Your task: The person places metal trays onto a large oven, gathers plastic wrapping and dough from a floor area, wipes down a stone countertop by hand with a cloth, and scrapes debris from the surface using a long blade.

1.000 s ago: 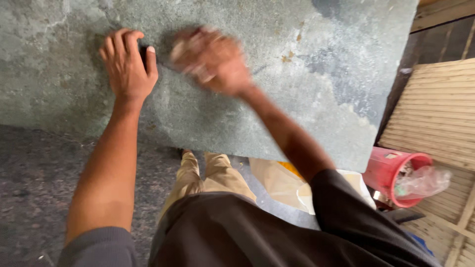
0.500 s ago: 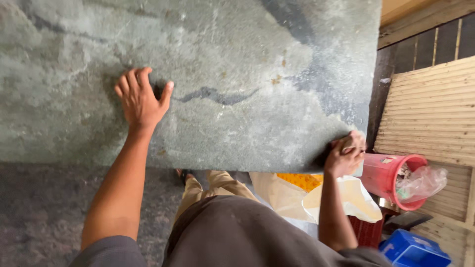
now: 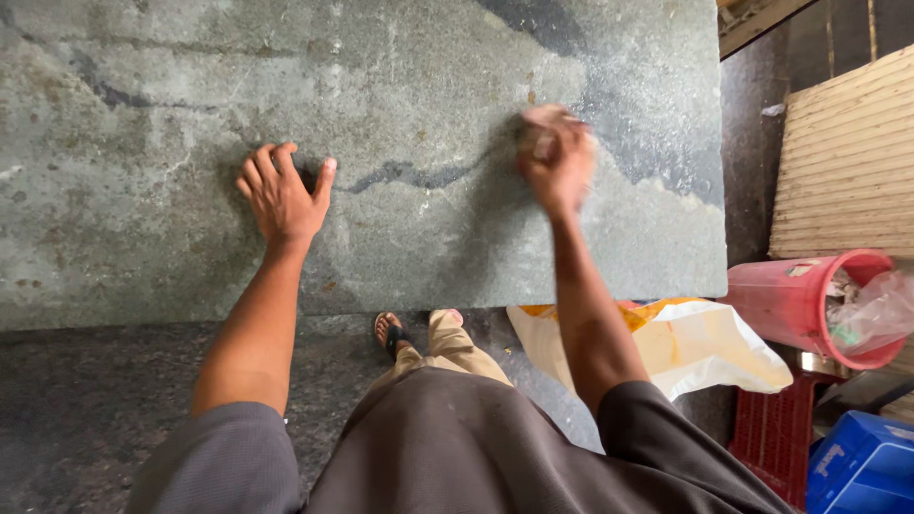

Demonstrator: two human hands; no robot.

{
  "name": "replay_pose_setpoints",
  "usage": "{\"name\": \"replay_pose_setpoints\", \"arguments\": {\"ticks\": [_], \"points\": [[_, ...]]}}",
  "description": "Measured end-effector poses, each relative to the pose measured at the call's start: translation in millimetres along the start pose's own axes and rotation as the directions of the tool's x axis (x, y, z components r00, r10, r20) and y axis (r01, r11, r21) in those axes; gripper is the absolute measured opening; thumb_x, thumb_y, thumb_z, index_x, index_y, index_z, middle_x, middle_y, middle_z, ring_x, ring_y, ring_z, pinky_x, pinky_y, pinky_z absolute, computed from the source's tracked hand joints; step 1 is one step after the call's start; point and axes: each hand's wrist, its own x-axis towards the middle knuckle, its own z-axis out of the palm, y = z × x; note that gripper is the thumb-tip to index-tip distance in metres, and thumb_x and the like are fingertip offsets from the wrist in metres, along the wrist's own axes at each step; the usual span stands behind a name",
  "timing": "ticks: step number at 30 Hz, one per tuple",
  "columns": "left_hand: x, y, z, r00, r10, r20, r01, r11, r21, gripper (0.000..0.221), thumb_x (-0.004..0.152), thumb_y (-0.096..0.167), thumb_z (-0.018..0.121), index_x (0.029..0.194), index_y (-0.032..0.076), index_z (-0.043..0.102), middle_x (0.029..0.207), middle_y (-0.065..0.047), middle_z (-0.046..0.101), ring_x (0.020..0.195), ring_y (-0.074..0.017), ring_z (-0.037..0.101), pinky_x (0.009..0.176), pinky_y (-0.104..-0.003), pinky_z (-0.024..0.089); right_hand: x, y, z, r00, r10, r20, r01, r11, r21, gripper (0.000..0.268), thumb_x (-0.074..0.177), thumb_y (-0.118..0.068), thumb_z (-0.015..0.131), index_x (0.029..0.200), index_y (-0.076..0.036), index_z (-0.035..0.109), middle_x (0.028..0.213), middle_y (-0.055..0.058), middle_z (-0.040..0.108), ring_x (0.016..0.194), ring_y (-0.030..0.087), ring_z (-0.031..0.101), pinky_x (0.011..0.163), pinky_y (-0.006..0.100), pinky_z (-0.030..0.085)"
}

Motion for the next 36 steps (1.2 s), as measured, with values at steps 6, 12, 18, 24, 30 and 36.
{"name": "replay_pose_setpoints", "arguments": {"ticks": [6,12,18,24,30,36], "points": [[-1.8,-0.8,-2.1,1.000,-0.007,-0.025,0.006,0.999,-0.050,0.052,0.109,0.054,0.065,0.128,0.007,0.057,0.130,-0.016,0.054,0.123,-0.0372,0.048,0.104,-0.054,0.034,-112.1,-114.5,22.8,0.759,-0.527,0.383,0.562,0.827,0.022,0.033,0.090,-0.022,0.073,0.119,-0.007,0.068,0.119,0.018,0.061,0.108,0.030,0.058,0.090,0.048,0.051],[-0.7,1.0,-4.8,0.997,0.008,-0.075,-0.014,0.996,-0.083,0.048,0.109,0.052,0.068,0.125,0.008,0.058,0.128,-0.016,0.055,0.122,-0.0371,0.048,0.101,-0.054,0.036,-192.5,-84.6,-22.5,0.521,-0.727,0.447,0.742,0.645,0.184,0.060,0.071,-0.023,0.085,0.129,-0.031,0.070,0.149,0.010,0.053,0.145,0.038,0.039,0.116,0.063,0.027],[0.4,1.4,-5.7,0.999,-0.002,-0.044,-0.002,0.996,-0.090,0.048,0.110,0.051,0.066,0.125,0.006,0.057,0.128,-0.016,0.055,0.121,-0.0369,0.049,0.101,-0.053,0.035,-152.3,82.5,-82.3,0.897,-0.392,0.204,0.407,0.913,-0.035,0.054,0.074,-0.012,0.083,0.126,-0.018,0.073,0.124,0.007,0.067,0.124,0.028,0.059,0.107,0.046,0.040],[-0.1,-1.3,1.1,1.000,-0.019,-0.001,0.019,0.999,-0.034,0.050,0.111,0.054,0.061,0.127,0.007,0.058,0.130,-0.017,0.054,0.122,-0.0371,0.048,0.103,-0.054,0.034,-91.4,241.4,-172.9,0.885,0.045,-0.464,-0.132,0.979,-0.155,0.034,0.087,-0.022,0.089,0.114,-0.006,0.076,0.105,0.018,0.071,0.098,0.037,0.069,0.091,0.044,0.054],[-0.1,1.6,-0.1,1.000,-0.016,-0.005,0.016,1.000,0.014,0.047,0.112,0.051,0.062,0.129,0.007,0.059,0.132,-0.016,0.056,0.123,-0.0374,0.049,0.105,-0.054,0.036,-3.4,296.4,-151.0,0.873,0.066,-0.483,-0.091,0.995,-0.029,0.035,0.092,-0.029,0.088,0.113,-0.005,0.072,0.116,0.020,0.065,0.109,0.038,0.064,0.097,0.048,0.051],[7.8,15.1,-7.9,0.998,-0.058,0.013,0.057,0.998,0.039,0.045,0.106,0.046,0.064,0.128,0.007,0.059,0.131,-0.016,0.056,0.121,-0.0377,0.050,0.104,-0.055,0.037,88.3,279.9,-84.9,0.893,-0.033,-0.448,-0.086,0.966,-0.244,0.033,0.094,-0.030,0.086,0.121,-0.014,0.076,0.132,0.021,0.058,0.118,0.046,0.050,0.098,0.055,0.045]]}}
